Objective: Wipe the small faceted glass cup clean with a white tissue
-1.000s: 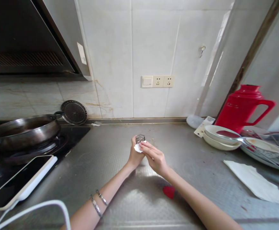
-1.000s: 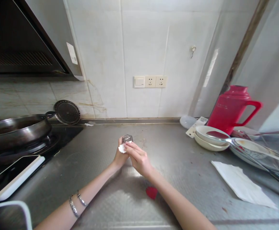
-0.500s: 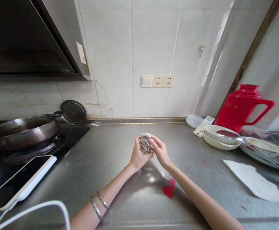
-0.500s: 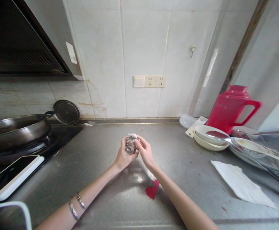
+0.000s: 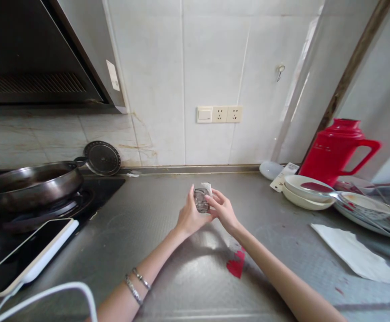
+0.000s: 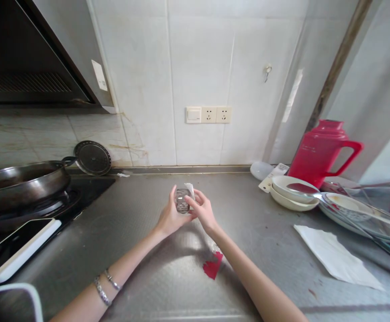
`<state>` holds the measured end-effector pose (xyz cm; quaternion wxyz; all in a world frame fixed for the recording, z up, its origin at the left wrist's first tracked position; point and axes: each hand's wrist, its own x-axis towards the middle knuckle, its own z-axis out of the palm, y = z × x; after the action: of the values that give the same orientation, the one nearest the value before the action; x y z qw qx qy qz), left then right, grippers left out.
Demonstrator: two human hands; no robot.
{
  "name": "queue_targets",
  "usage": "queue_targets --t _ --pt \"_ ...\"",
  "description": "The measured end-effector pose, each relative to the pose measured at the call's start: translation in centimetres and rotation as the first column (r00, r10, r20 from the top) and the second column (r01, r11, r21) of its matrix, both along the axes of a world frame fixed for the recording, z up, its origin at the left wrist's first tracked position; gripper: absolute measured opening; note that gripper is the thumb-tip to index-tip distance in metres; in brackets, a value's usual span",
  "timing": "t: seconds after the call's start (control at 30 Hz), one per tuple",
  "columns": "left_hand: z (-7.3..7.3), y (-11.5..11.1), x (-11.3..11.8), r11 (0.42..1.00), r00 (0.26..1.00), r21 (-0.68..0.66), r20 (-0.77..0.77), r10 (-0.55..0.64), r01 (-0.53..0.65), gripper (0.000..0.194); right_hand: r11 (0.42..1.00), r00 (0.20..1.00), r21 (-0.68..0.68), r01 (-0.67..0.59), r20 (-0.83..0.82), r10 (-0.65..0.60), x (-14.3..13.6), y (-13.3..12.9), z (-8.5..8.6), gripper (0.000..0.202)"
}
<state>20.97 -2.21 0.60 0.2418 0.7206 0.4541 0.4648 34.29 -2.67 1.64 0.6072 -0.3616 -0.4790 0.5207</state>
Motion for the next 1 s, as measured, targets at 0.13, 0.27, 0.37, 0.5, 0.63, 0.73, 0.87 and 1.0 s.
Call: queue_targets --t 0.13,0.27,0.37,0.5,0.63,0.73,0.87,1.0 --pt "0.2 0.4 -0.6 0.999 0.997 0.035 -0.068 -0.023 0.026 0.112 0.995 0.999 -0.101 0.003 -0.042 -0.008 0.2 0.1 0.2 0.04" --pt "-0.4 1.1 -0.7 0.998 0.998 0.04 0.003 -0.056 0.056 0.098 0.996 0.998 -0.091 -0.025 0.051 0.03 0.1 -0.1 0.4 0.038" --pt "-0.8 1.3 -0.6 0.996 0.996 0.061 0.05 -0.076 0.073 0.088 1.0 0.976 -0.016 0.021 0.216 -0.017 0.1 -0.3 0.4 0.04" --pt "-0.9 1.2 -0.4 0.992 0.99 0.083 0.089 -0.107 0.099 0.082 0.961 0.841 0.257 0.107 0.492 -0.225 0.4 -0.3 0.4 0.036" --pt "-0.7 1.2 -0.3 0.986 0.975 0.043 0.144 -0.167 0.163 0.077 0.923 0.76 0.377 0.081 0.576 -0.302 0.7 -0.6 0.5 0.035" --pt "-0.5 1.3 -0.6 0.977 0.958 0.009 0.196 -0.208 0.211 0.072 0.873 0.73 0.486 0.046 0.58 -0.361 0.6 -0.9 0.4 0.036" --pt "-0.6 1.7 -1.0 0.977 0.956 0.006 0.205 -0.211 0.214 0.071 0.749 0.691 0.663 -0.028 0.554 -0.464 0.4 -1.3 0.1 0.036" --pt "-0.8 2.0 -1.1 0.976 0.956 0.035 0.198 -0.217 0.214 0.073 0.646 0.696 0.755 -0.113 0.524 -0.49 0.5 -1.2 -0.1 0.031"
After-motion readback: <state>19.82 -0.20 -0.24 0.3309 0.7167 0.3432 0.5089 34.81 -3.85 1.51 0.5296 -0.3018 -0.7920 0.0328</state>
